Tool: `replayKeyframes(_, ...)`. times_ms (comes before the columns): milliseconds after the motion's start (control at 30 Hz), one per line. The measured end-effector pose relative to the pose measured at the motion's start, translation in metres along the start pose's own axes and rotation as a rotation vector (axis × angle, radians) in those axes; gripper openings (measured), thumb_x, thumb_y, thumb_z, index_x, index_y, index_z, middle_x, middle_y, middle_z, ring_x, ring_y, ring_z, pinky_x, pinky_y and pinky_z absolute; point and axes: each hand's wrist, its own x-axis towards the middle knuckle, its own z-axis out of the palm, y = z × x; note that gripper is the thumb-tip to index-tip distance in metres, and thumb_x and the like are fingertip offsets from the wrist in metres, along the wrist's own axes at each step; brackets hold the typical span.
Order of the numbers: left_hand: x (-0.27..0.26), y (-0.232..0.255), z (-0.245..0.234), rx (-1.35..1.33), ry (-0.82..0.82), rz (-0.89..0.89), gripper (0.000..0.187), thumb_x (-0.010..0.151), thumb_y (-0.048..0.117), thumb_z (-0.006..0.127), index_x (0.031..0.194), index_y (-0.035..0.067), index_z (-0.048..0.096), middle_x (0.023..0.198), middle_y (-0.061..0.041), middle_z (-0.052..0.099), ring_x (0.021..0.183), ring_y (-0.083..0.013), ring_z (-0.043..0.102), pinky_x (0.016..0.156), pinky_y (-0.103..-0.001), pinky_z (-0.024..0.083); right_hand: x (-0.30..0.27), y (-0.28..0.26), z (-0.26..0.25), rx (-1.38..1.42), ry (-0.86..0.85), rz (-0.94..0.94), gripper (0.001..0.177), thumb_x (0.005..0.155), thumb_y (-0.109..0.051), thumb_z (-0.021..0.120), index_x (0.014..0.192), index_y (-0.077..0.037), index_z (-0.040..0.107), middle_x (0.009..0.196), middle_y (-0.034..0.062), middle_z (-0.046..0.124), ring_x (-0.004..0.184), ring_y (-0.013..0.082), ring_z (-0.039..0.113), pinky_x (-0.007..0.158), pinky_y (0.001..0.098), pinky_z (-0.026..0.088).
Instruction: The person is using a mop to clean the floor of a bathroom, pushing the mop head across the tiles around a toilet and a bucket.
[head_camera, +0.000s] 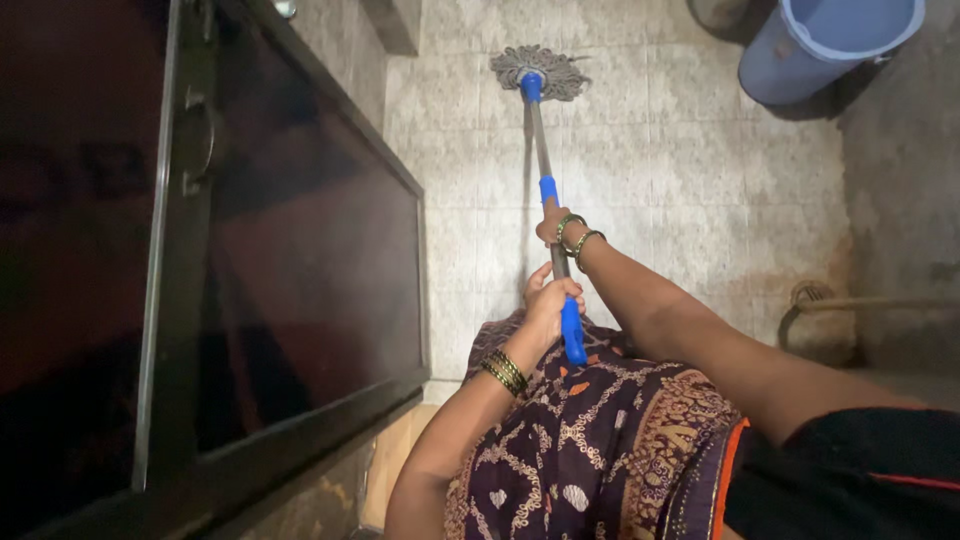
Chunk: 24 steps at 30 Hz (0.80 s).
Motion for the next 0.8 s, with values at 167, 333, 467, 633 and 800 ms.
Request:
replayKeyframes(167, -0.048, -0.015, -0.033, 0.006, 0.044, 0.018, 0.093, 0.072, -0.018, 0.055, 0.155, 0.014, 0.028, 0.077, -0.017, 0.061, 0.051, -0.023, 0.058, 0.042, -0.036, 0.049, -0.041, 0.0, 0.044, 0.02, -0.016, -0.035, 0.069, 0.086, -0.005, 0.055, 0.148, 0.005, 0.029, 0.1, 0.0291, 0.073, 0.08, 0.0336, 0.078, 0.065, 0.0437, 0.063)
replayKeyframes(333, -0.09, -0.031, -0.066, -0.01, 0.073, 0.04, 0.093, 0.072, -0.018, 0.056, 0.154, 0.013, 0.026, 0.078, -0.019, 0.06, 0.051, -0.024, 0.058, 0.042, -0.037, 0.049, -0.086, -0.006, 0.084, -0.059, -0.021, -0.047, 0.069, 0.087, -0.008, 0.056, 0.15, 0.001, 0.029, 0.103, 0.0284, 0.071, 0.082, 0.034, 0.075, 0.063, 0.0434, 0.06)
replayKeyframes(467, -0.119, -0.043, -0.087, -0.062, 0.062, 0.06, 0.091, 0.071, -0.017, 0.056, 0.152, 0.012, 0.028, 0.079, -0.018, 0.062, 0.05, -0.0237, 0.058, 0.04, -0.036, 0.048, -0.128, -0.013, 0.103, -0.021, -0.03, -0.044, 0.063, 0.089, -0.01, 0.054, 0.148, 0.0, 0.033, 0.102, 0.026, 0.073, 0.079, 0.0318, 0.076, 0.06, 0.0424, 0.061)
replayKeyframes(633, -0.137, -0.05, -0.1, -0.059, 0.121, 0.055, 0.086, 0.072, -0.017, 0.056, 0.149, 0.013, 0.034, 0.076, -0.018, 0.06, 0.049, -0.0242, 0.058, 0.039, -0.037, 0.05, -0.154, -0.021, 0.118, -0.01, -0.039, -0.064, 0.061, 0.09, -0.009, 0.053, 0.147, 0.001, 0.035, 0.1, 0.0258, 0.073, 0.075, 0.0308, 0.076, 0.059, 0.0422, 0.061)
replayKeyframes(800, -0.134, -0.049, -0.099, -0.066, 0.054, 0.11, 0.069, 0.073, -0.017, 0.058, 0.137, 0.002, 0.042, 0.075, -0.016, 0.06, 0.05, -0.0234, 0.06, 0.04, -0.037, 0.051, -0.149, -0.025, 0.115, -0.052, -0.054, -0.064, 0.063, 0.089, -0.008, 0.052, 0.149, -0.001, 0.033, 0.099, 0.0255, 0.073, 0.074, 0.0307, 0.075, 0.059, 0.0418, 0.06)
